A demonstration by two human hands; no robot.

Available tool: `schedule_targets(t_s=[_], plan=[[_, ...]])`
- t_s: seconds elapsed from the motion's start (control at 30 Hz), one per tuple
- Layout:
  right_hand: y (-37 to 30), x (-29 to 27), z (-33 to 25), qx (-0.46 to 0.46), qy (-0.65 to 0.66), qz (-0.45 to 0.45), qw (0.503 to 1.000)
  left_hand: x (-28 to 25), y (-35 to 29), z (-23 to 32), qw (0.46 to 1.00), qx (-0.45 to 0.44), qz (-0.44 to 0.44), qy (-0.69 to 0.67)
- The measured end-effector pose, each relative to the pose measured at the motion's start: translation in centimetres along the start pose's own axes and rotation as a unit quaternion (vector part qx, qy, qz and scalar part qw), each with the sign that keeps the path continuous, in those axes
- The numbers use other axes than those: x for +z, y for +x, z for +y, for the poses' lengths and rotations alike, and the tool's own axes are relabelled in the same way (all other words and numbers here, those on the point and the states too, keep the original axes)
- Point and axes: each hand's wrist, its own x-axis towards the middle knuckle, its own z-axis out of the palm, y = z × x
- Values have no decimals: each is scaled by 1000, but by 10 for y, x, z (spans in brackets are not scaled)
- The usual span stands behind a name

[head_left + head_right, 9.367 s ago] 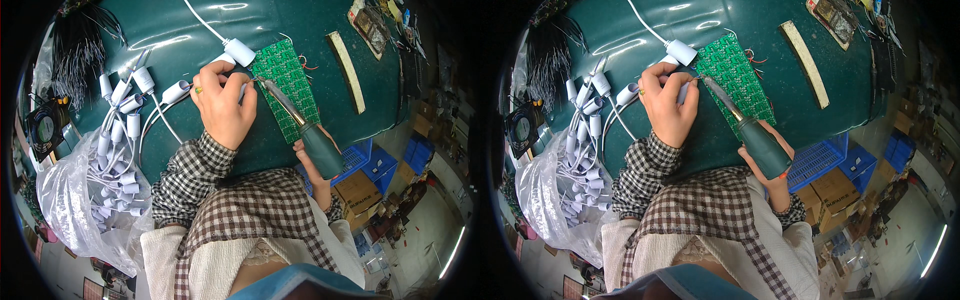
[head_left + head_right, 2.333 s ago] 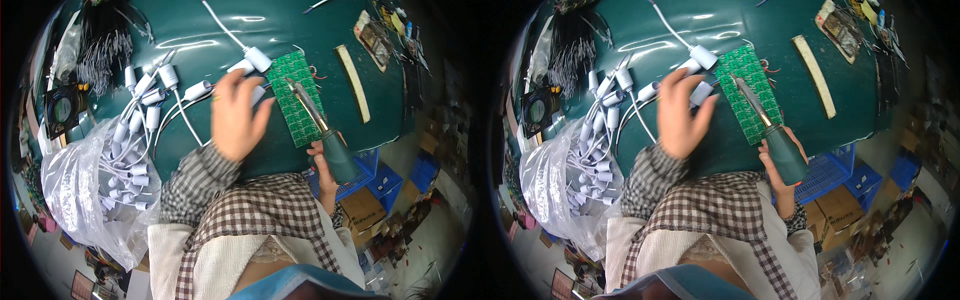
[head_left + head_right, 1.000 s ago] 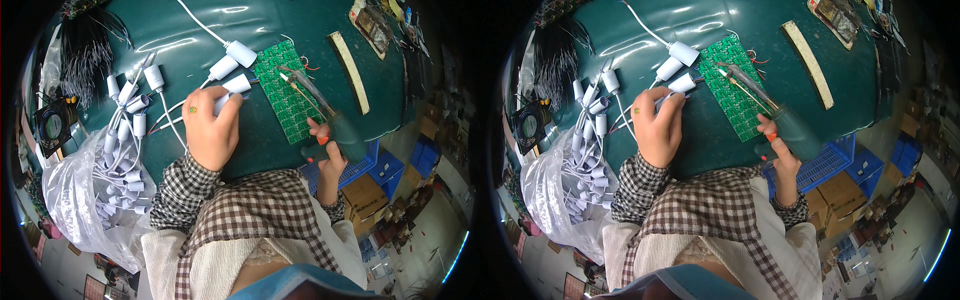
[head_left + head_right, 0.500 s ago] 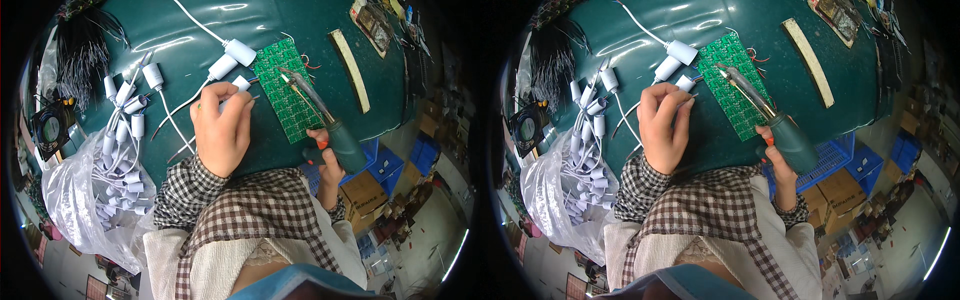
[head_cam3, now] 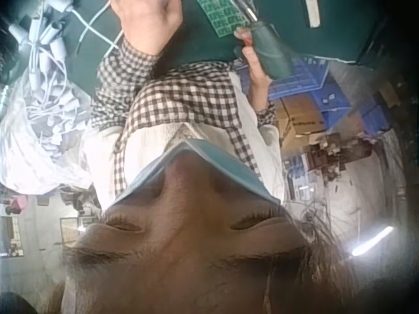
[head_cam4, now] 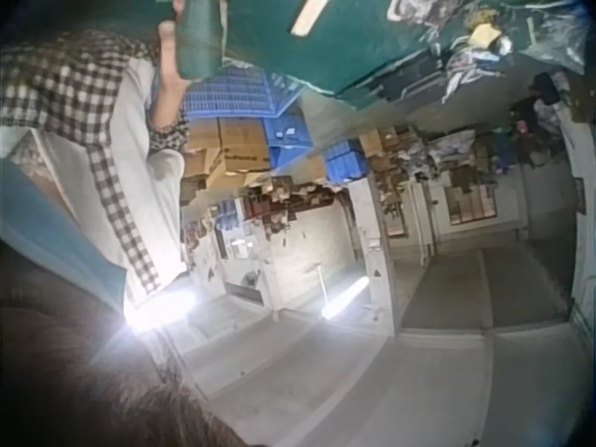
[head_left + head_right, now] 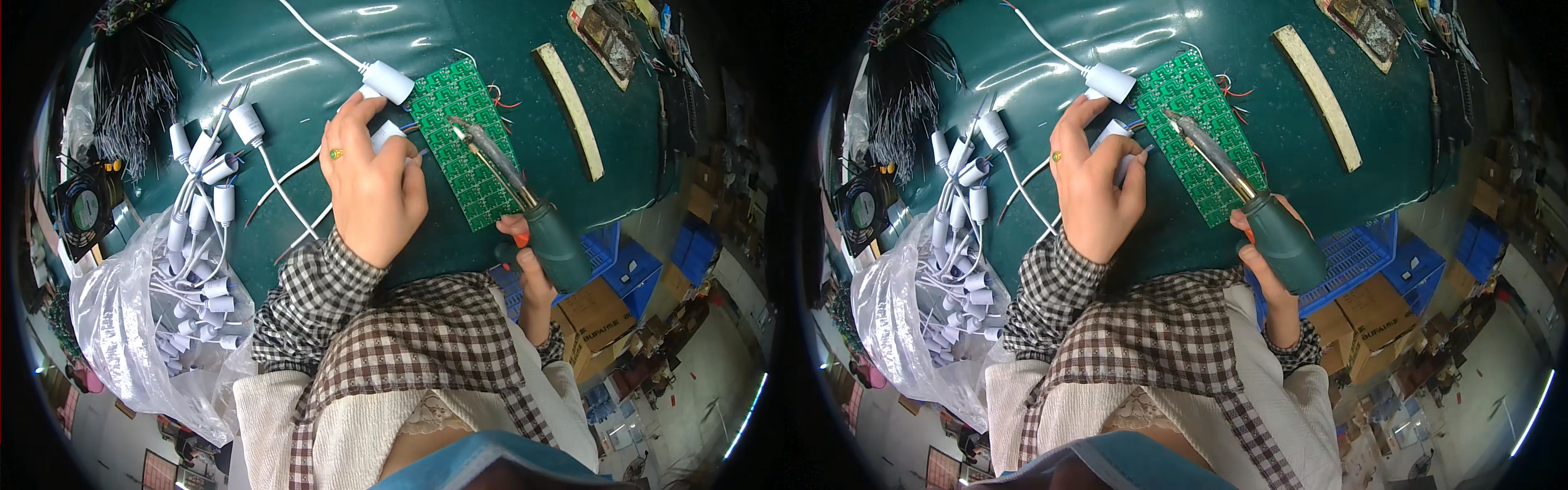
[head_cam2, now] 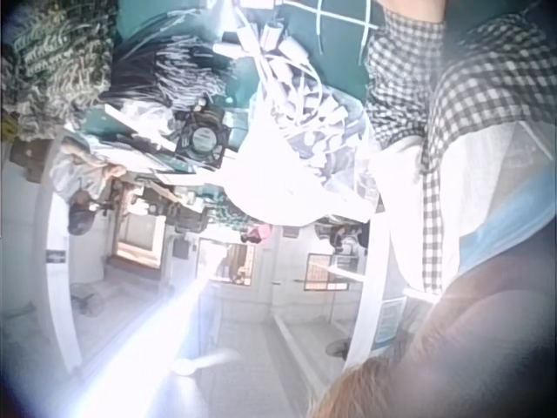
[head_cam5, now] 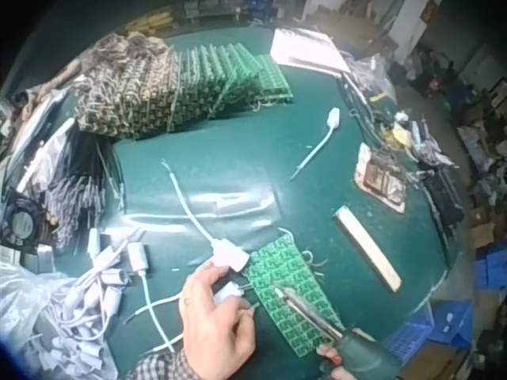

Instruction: The person places an assembled circuit board into a basket, then attaches wires from individual components onto a new circuit board using a soldering iron.

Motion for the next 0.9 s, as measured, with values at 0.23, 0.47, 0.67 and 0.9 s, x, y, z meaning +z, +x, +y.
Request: schedule_targets(t_s=[0.23,0.47,0.67,0.9], plan=[[0,2,-1,13,-22,-1,1000,5,3,-10,1000,-18,10,-9],[-12,1,3,59,-12,63,996,7,10,-14,999,-30,-9,-21],[-13,-2,-3,56,-145,28,987,7,10,-16,998,-44,-17,-35],[-20,4,3,42,-187,66,979,8,9,-14,999,-39,-14,-24]])
